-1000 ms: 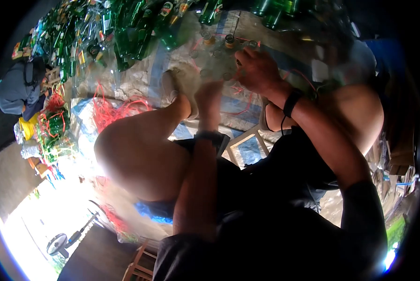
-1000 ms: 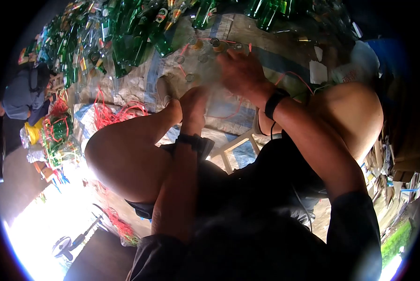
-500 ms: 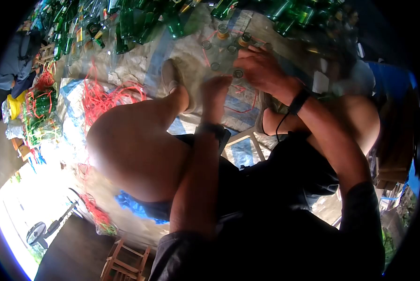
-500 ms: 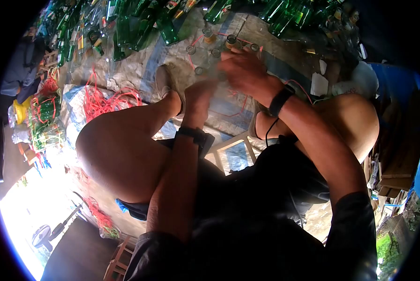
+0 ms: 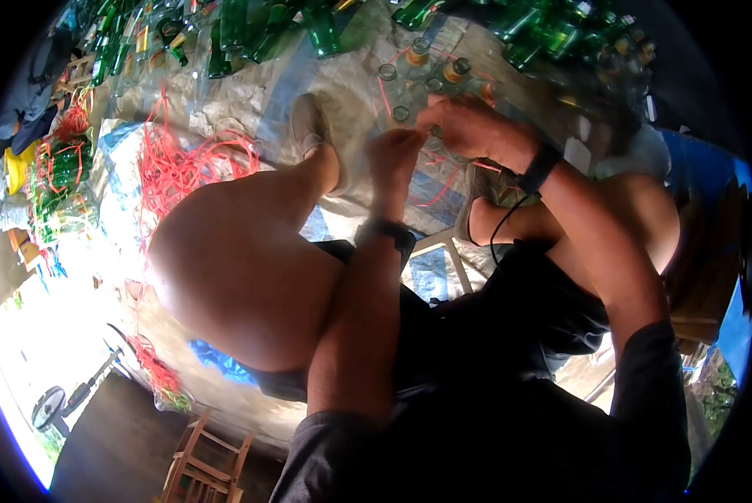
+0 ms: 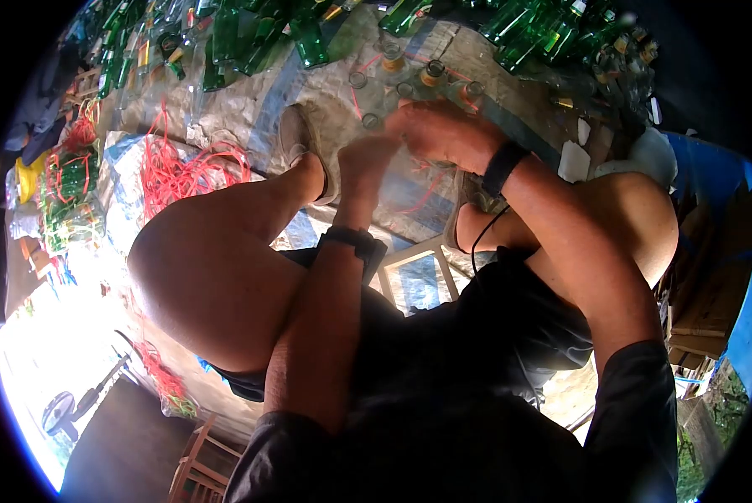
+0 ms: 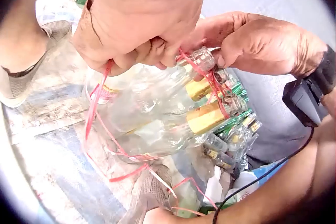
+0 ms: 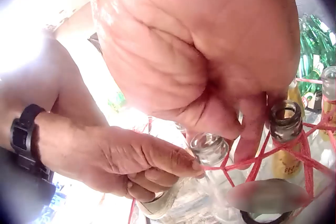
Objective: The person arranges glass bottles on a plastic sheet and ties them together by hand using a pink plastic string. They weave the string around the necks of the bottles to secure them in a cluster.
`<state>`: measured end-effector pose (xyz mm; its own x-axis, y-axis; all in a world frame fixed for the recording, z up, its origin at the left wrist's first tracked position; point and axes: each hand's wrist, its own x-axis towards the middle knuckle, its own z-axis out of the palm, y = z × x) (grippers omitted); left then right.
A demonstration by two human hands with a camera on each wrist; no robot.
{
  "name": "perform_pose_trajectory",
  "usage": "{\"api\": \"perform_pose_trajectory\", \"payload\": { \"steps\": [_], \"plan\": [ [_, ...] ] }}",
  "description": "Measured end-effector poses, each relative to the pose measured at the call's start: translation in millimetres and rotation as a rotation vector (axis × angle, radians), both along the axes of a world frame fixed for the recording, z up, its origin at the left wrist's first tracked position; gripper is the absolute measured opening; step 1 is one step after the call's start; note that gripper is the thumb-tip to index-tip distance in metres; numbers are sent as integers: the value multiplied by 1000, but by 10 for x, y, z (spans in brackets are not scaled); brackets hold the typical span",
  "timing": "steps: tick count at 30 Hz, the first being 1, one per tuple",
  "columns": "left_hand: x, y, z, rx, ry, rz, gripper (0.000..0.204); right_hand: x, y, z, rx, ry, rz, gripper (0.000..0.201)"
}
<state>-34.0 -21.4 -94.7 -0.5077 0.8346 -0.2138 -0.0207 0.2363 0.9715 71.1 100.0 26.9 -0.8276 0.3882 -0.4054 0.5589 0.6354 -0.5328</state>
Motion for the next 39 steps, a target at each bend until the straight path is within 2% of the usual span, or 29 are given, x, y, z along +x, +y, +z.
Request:
{"api": "perform_pose_trajectory", "payload": {
  "steps": [2, 8, 10, 13, 18, 20, 22, 26, 28, 31, 32, 34, 39],
  "plan": [
    [2, 11, -124, 68, 243, 8, 23, -21, -18, 32, 42, -71, -13, 40],
    [-43, 31, -135, 35, 470, -11, 24, -47, 41, -94, 29, -95, 16, 37],
    [-52, 29, -190, 37, 462, -4, 25, -86, 68, -52, 35, -183, 107, 30],
    [-44, 35, -191, 6, 453, 2, 25, -124, 81, 30, -2, -244, 130, 27],
    [-17, 32, -94, -76, 538, 16, 25, -31, 20, 20, 77, -133, 120, 32],
    [7, 45, 158, -220, 340, 120, 24, -8, -17, -6, 107, -69, 155, 30],
    [-3, 59, 91, -206, 368, 108, 24, 3, -82, -22, 293, -27, 143, 30],
    [32, 101, 47, -189, 498, 85, 27, 155, -20, -293, 409, 24, 254, 28],
    [69, 106, 61, -161, 493, 75, 28, 220, 10, -340, 891, 262, 403, 29],
    [88, 99, 18, -89, 492, 65, 31, 206, 21, -225, 970, 165, 466, 30],
    [94, 98, -5, -45, 495, 66, 33, 184, 35, -201, 971, 165, 467, 30],
    [105, 119, -19, -61, 512, 60, 35, 147, 95, -200, 805, 222, 352, 24],
    [138, 137, 19, -39, 470, 69, 38, 103, 305, -192, 756, 213, 333, 11]
  ]
}}
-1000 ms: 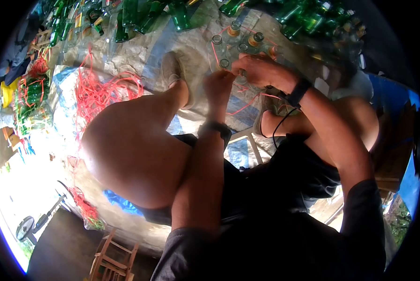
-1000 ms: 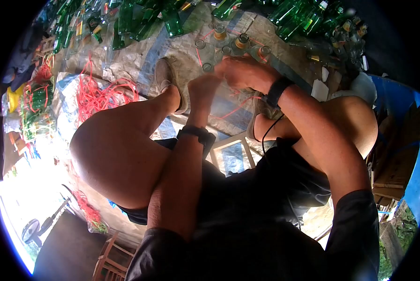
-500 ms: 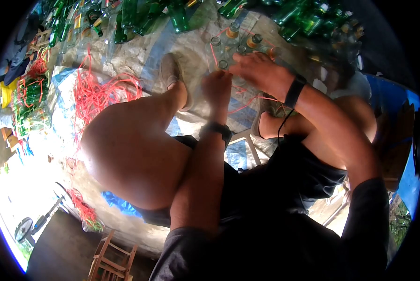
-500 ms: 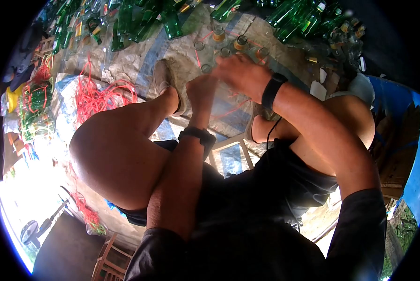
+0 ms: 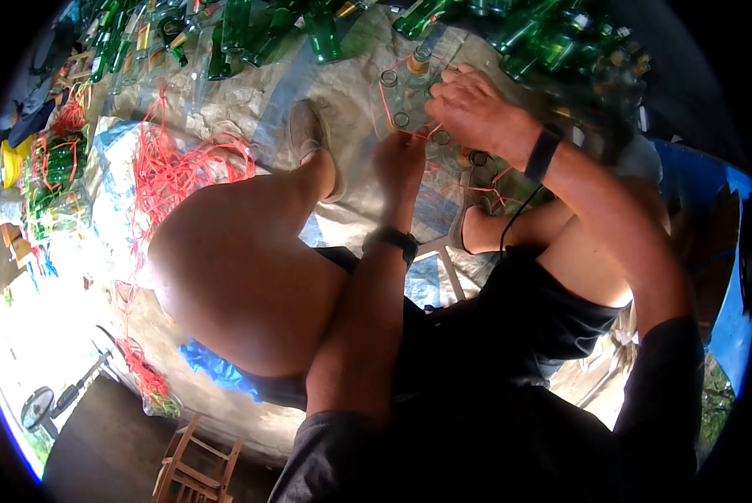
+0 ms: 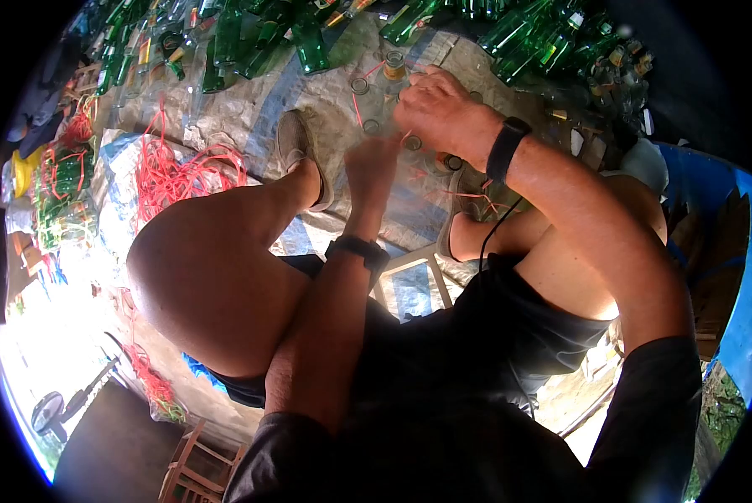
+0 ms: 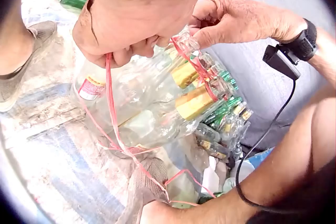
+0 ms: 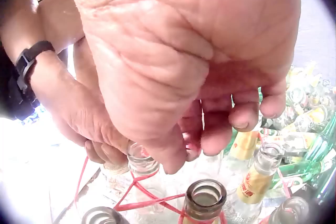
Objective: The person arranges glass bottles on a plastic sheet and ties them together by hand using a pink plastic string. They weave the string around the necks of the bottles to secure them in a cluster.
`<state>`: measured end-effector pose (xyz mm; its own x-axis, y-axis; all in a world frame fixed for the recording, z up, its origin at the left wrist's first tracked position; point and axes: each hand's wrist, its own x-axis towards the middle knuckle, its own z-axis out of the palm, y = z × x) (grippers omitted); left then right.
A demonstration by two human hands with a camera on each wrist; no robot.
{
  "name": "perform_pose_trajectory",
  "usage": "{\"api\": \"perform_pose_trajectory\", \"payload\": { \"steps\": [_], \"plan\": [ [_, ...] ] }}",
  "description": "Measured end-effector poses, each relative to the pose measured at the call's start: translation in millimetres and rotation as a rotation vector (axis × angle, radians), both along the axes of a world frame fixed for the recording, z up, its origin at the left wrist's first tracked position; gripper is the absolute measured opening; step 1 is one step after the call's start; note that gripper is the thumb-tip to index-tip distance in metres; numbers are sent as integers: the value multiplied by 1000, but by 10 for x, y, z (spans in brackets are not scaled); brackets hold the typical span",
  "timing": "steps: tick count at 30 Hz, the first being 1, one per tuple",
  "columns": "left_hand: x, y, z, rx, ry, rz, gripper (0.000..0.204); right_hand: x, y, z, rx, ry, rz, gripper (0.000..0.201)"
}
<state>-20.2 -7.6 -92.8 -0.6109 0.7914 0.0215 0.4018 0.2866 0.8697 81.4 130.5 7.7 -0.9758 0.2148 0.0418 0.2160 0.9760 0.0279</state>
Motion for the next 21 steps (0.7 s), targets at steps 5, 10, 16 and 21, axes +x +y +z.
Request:
{"api": "perform_pose_trajectory", "payload": {
  "steps": [5, 10, 16, 21],
  "plan": [
    [11, 9, -53, 14, -4, 15, 37, -48, 53, 29, 67, 137, -19, 7],
    [39, -1, -4, 65, -71, 27, 35, -89, 100, 214, -111, -98, -112, 8],
    [58, 8, 22, 62, -99, 31, 32, -176, 181, 288, -164, -138, -151, 6],
    [86, -10, 67, 86, -108, 46, 31, -206, 337, 299, -185, -179, -157, 10]
  ]
}}
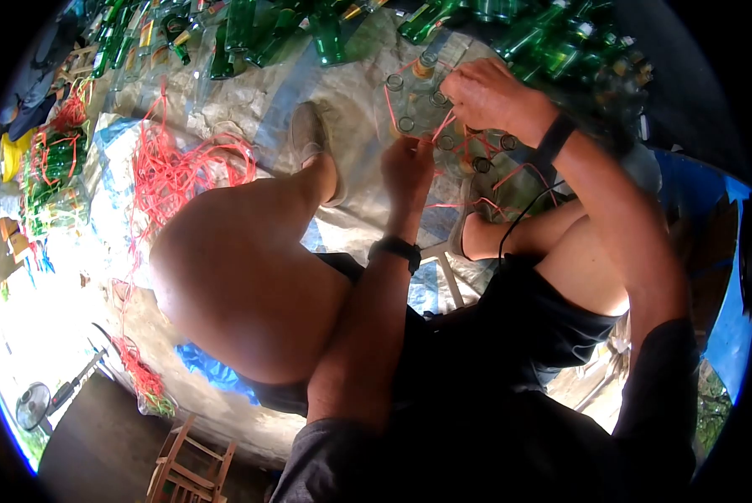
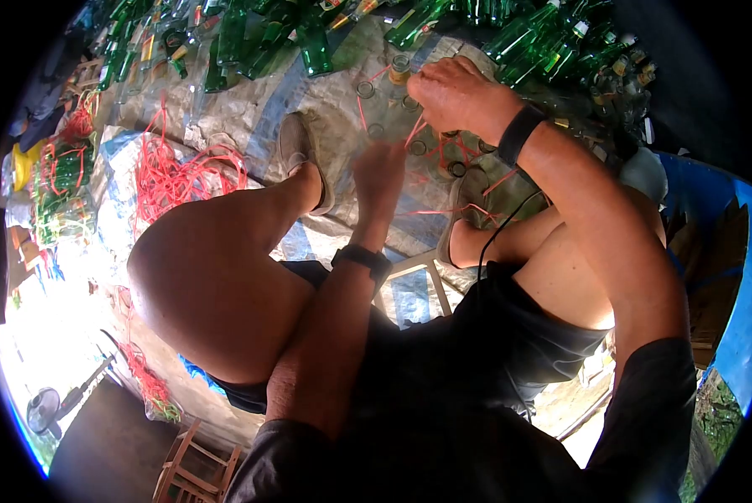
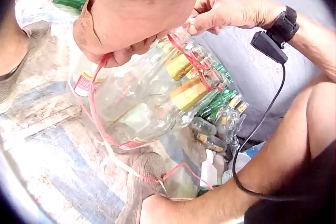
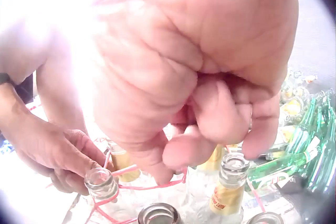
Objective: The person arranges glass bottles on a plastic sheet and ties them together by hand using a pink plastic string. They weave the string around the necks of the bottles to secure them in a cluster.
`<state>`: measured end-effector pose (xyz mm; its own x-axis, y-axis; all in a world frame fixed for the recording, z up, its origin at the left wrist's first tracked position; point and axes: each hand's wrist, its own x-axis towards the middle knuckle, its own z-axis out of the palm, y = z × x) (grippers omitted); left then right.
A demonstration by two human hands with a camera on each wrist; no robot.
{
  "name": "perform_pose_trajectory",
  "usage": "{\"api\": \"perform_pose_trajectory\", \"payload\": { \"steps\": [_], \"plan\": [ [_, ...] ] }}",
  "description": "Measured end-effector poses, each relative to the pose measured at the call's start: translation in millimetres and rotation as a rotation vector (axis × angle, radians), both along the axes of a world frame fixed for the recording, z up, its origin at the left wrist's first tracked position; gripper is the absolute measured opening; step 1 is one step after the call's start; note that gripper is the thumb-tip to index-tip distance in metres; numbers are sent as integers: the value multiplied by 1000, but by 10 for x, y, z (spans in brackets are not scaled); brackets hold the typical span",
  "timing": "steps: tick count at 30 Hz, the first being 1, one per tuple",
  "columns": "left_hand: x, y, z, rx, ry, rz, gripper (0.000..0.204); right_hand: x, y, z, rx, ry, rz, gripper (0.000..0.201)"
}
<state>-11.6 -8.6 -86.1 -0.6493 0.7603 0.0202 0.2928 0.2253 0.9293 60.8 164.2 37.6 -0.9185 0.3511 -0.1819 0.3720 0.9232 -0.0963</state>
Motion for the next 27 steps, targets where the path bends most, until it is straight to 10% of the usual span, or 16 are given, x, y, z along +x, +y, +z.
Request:
{"api": "perform_pose_trajectory", "payload": {
  "steps": [27],
  "plan": [
    [50, 20, 200, -71, -62, 19, 24, -56, 130, -272, 61, 244, 131, 6]
  ]
}}
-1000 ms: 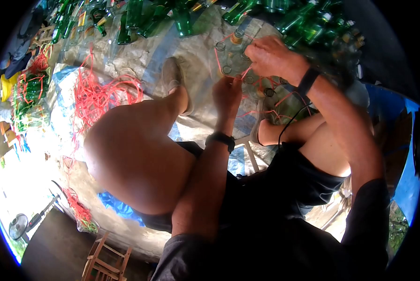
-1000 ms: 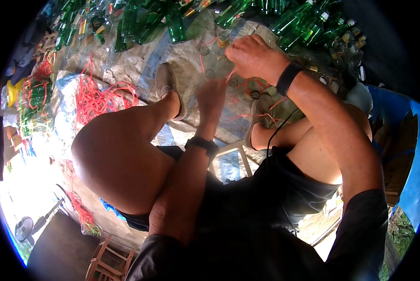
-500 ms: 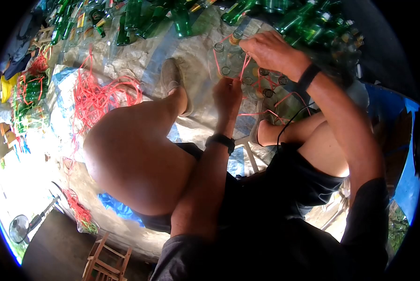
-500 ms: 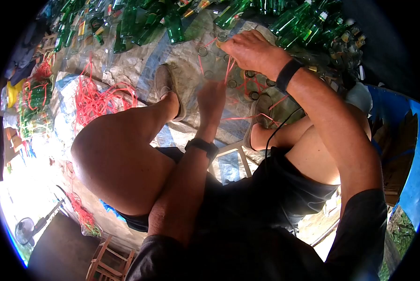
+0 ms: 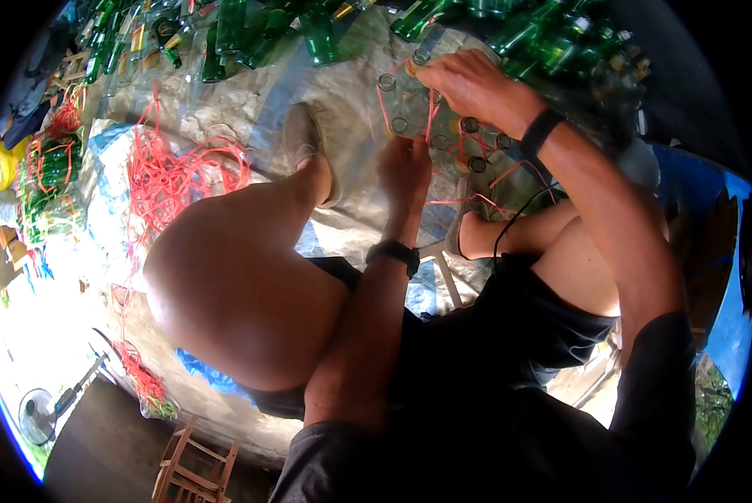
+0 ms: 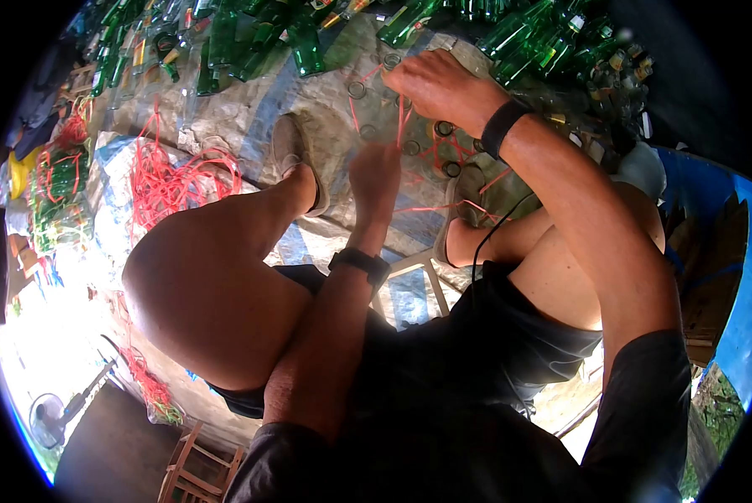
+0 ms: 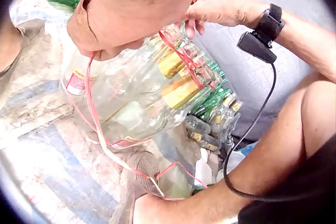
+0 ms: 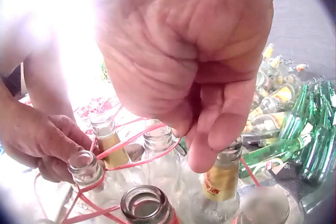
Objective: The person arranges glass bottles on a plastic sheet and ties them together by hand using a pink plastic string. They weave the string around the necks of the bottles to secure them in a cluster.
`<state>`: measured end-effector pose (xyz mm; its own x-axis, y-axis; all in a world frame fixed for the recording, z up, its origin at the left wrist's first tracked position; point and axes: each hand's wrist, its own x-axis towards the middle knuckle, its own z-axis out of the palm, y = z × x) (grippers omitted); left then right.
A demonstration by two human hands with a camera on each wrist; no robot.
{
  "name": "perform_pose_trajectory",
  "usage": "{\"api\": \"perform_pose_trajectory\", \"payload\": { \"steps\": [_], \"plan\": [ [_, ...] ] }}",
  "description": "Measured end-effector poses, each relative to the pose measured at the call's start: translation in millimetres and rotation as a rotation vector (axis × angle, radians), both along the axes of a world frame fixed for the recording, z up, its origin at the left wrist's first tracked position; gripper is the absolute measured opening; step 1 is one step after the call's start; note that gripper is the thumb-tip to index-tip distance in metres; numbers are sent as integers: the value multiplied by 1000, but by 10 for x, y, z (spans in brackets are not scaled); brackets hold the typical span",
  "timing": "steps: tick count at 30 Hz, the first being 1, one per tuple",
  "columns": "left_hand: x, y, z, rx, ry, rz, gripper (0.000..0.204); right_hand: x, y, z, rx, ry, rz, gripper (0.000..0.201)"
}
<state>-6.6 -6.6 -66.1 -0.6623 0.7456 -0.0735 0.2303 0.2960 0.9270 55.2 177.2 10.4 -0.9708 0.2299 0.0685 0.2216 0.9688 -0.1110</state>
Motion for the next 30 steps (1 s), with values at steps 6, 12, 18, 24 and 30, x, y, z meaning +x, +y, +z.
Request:
{"api": "perform_pose_trajectory", "payload": {
  "steps": [6, 12, 18, 24, 30],
  "plan": [
    [0, 21, 26, -25, -35, 22, 27, -111, 29, 41, -28, -73, -31, 4],
    [-4, 12, -30, 70, 27, 4, 22, -167, 28, 47, -59, -136, -30, 7],
    [-6, 23, -63, 77, 17, -25, 20, -218, 57, 11, -113, -67, 13, 6],
    [-35, 13, 12, 69, 44, -39, 19, -278, 77, 10, -132, -102, -20, 9],
    [-55, -8, 57, -115, -121, 4, 21, -384, -19, 162, -129, -143, -15, 6]
  ]
}}
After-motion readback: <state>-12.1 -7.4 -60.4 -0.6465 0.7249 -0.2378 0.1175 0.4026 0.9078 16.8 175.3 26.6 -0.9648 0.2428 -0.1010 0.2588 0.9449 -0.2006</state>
